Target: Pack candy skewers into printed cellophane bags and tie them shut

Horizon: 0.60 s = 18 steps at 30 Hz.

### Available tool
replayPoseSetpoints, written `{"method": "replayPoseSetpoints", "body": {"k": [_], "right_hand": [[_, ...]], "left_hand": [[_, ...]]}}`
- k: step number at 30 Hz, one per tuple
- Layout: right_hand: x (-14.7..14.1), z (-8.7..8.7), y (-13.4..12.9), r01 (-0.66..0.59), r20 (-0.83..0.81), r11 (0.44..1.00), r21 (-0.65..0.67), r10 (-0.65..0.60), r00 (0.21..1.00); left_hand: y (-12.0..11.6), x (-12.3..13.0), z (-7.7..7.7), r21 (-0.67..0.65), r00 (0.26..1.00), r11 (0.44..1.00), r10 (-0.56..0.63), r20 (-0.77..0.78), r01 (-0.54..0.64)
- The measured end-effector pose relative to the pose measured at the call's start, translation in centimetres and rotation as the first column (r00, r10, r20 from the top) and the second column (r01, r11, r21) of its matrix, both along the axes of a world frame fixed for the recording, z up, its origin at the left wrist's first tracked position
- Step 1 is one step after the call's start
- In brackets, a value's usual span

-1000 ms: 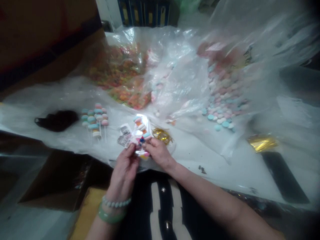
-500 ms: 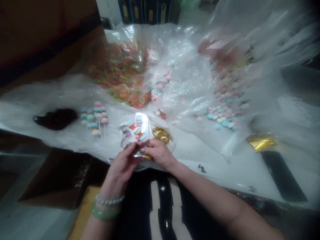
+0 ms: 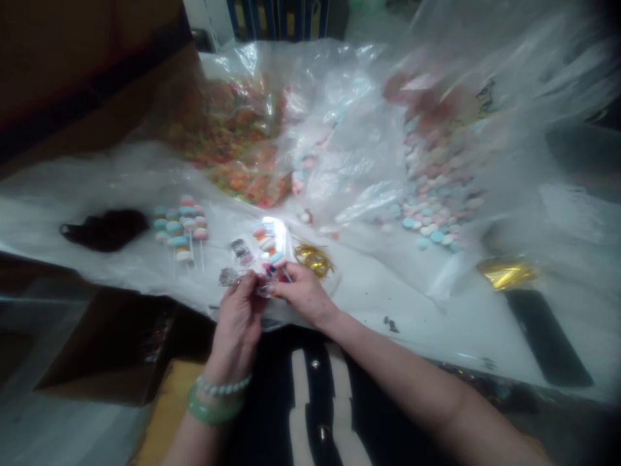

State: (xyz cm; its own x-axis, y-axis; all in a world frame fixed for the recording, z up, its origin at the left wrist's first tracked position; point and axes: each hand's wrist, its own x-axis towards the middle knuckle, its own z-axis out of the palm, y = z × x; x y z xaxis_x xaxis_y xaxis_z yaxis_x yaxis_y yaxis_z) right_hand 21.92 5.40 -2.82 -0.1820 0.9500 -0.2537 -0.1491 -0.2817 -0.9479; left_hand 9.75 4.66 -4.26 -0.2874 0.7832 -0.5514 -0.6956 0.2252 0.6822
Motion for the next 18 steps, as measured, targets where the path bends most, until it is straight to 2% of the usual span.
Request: {"method": "replayPoseSetpoints", "body": {"k": [2, 4, 8, 13, 15, 18], "right_hand": [[0.0, -0.3, 0.1, 0.028, 0.048, 1.000, -0.014, -0.027, 0.998], [0.0, -0.7, 0.3, 0.051, 0.096, 0.998, -0.039, -0.047, 0.994], [0.3, -1.0, 0.6, 0.030, 0.126, 0.997, -0.075, -0.021, 0.992], [0.8, -1.1, 0.9, 0.009, 0.183, 0.999, -0.049, 0.000, 0.983], [0.8, -1.2, 0.7, 0.001, 0.165, 0.999, -0.048, 0.007, 0.986], [0.5, -1.3, 0.3, -0.029, 0.056, 1.000, 0.007, 0.028, 0.998]], "left_hand": [[0.0, 0.2, 0.3, -0.015, 0.999, 0.999, 0.039, -0.005, -0.040], [0.0, 0.2, 0.7, -0.054, 1.000, 0.998, 0.029, 0.004, -0.029], [-0.1, -0.2, 1.1, -0.126, 0.994, 0.988, -0.084, 0.063, 0.091], [-0.4, -0.7, 1.2, -0.121, 0.975, 0.969, -0.206, 0.084, 0.216], [-0.4, -0.7, 1.1, -0.135, 0.985, 0.976, -0.168, 0.040, 0.172], [-0.3, -0.4, 0.8, -0.108, 0.998, 0.993, -0.044, -0.045, 0.039]]}}
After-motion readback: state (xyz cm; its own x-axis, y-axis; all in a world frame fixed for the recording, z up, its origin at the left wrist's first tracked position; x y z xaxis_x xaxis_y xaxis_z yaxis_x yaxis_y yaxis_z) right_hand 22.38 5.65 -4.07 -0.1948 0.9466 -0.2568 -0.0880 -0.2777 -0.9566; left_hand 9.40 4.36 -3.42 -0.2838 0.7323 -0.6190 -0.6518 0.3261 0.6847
